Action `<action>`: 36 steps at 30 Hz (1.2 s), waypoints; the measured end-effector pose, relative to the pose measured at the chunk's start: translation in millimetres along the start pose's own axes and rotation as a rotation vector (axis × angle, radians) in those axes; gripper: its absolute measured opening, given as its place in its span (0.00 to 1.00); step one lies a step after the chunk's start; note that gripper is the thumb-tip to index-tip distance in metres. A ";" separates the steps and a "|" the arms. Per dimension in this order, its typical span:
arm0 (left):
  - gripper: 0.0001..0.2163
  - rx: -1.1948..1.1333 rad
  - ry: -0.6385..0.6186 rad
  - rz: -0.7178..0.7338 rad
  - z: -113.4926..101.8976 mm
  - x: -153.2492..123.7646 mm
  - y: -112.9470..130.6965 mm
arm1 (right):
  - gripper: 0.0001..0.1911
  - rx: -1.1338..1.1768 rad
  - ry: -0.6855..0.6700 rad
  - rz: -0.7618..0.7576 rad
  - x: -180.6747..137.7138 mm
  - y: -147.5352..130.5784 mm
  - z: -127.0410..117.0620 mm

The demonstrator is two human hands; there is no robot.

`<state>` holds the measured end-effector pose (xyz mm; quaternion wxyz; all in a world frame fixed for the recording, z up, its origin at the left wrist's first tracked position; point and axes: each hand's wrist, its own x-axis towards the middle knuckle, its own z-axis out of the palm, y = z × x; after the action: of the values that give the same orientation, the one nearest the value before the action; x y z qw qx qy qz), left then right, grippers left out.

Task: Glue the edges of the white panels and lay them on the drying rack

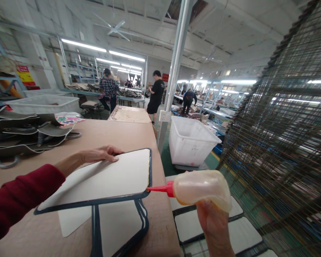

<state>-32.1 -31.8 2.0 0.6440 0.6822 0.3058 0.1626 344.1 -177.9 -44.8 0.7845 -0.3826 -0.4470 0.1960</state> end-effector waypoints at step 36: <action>0.24 -0.348 0.254 0.044 26.2 17.7 -53.0 | 0.23 0.127 0.240 -0.110 -8.0 12.0 34.6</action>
<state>-13.5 -42.1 -56.0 0.7048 0.5411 0.3368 0.3116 310.9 -160.9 -47.9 0.8645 -0.3280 -0.3568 0.1333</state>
